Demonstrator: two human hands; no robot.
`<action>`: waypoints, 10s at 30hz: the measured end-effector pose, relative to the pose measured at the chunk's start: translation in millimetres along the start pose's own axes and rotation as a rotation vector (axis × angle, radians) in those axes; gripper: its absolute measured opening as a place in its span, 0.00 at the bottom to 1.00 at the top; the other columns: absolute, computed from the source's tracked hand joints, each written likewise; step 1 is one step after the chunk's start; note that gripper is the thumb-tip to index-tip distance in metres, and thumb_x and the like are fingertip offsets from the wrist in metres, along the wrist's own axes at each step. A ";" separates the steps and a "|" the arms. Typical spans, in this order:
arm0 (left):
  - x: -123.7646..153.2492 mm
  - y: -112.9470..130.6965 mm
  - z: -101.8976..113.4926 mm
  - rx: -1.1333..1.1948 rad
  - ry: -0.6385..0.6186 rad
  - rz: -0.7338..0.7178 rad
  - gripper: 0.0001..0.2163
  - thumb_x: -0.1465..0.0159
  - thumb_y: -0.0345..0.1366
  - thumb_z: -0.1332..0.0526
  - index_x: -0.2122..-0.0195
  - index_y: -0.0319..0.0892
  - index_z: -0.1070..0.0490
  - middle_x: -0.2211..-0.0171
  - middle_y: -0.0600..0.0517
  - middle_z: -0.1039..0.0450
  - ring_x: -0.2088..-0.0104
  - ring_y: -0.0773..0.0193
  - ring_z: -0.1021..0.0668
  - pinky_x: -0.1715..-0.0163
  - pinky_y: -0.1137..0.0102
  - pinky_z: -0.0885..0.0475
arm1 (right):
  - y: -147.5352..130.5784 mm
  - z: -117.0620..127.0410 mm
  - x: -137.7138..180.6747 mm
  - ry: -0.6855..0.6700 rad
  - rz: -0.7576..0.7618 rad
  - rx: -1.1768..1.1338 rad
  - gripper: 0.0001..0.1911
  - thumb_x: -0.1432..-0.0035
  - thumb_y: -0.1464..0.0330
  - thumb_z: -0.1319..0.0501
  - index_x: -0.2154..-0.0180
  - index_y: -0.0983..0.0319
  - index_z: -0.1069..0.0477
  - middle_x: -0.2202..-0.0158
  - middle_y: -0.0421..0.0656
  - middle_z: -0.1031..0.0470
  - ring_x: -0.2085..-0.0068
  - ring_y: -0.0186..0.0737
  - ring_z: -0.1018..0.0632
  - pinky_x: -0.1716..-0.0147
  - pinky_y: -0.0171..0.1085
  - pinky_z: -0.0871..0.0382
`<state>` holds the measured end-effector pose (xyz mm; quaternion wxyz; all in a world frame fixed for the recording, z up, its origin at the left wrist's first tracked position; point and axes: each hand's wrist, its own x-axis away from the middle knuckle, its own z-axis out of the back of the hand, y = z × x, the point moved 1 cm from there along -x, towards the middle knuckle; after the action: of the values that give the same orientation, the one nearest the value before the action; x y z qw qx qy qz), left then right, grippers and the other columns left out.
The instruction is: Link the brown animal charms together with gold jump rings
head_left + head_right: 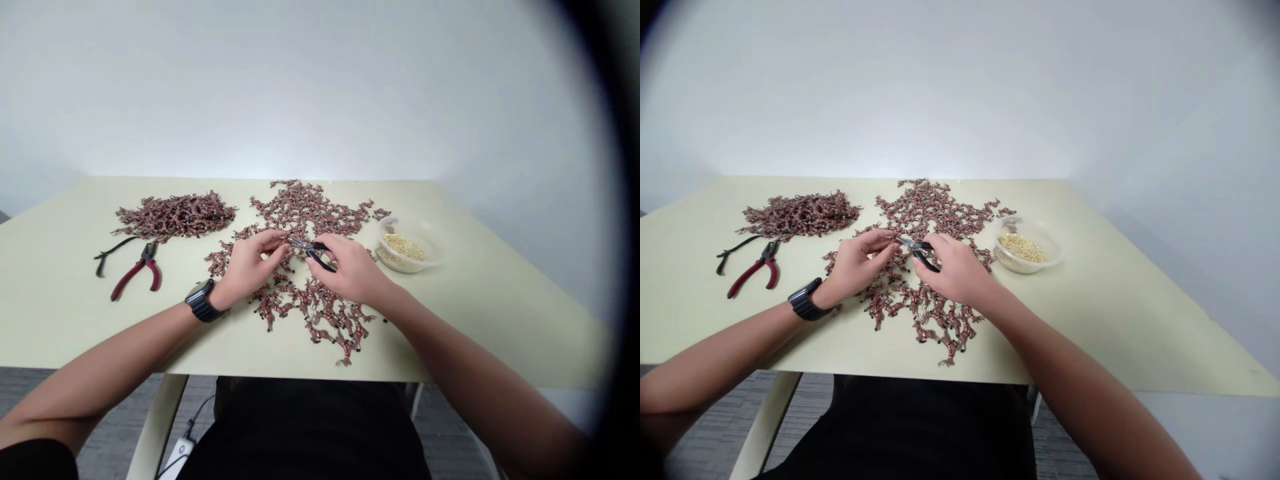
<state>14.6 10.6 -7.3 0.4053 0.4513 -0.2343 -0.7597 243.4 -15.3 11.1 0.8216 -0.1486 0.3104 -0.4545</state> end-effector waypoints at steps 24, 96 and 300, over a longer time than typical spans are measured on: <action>0.0 1.3 9.8 -0.124 -0.041 -0.232 0.17 0.30 0.35 0.40 0.41 0.46 0.27 0.47 0.47 0.21 0.50 0.57 0.18 0.47 0.61 0.23 | -3.3 9.7 -3.0 -0.416 -0.377 -0.810 0.19 0.32 0.51 0.45 0.63 0.59 0.32 0.74 0.35 0.46 0.77 0.31 0.47 0.81 0.33 0.53; -8.3 1.5 4.3 0.656 -0.199 0.270 0.19 0.38 0.42 0.29 0.50 0.40 0.29 0.65 0.47 0.17 0.65 0.62 0.17 0.57 0.65 0.22 | 7.5 -1.9 -1.8 -0.006 -0.145 -0.189 0.15 0.33 0.54 0.43 0.58 0.58 0.29 0.73 0.38 0.35 0.72 0.36 0.35 0.72 0.37 0.44; -5.8 6.7 5.6 0.388 -0.112 0.151 0.16 0.36 0.41 0.32 0.50 0.42 0.31 0.64 0.47 0.17 0.66 0.62 0.16 0.64 0.68 0.22 | -0.3 -3.9 -0.5 -0.075 -0.291 -0.462 0.17 0.33 0.52 0.43 0.62 0.59 0.30 0.73 0.38 0.38 0.74 0.34 0.38 0.76 0.35 0.46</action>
<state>13.9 11.6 3.1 0.3529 0.4590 -0.4314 -0.6919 240.6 -14.9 8.5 0.7031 -0.3916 0.3505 -0.4790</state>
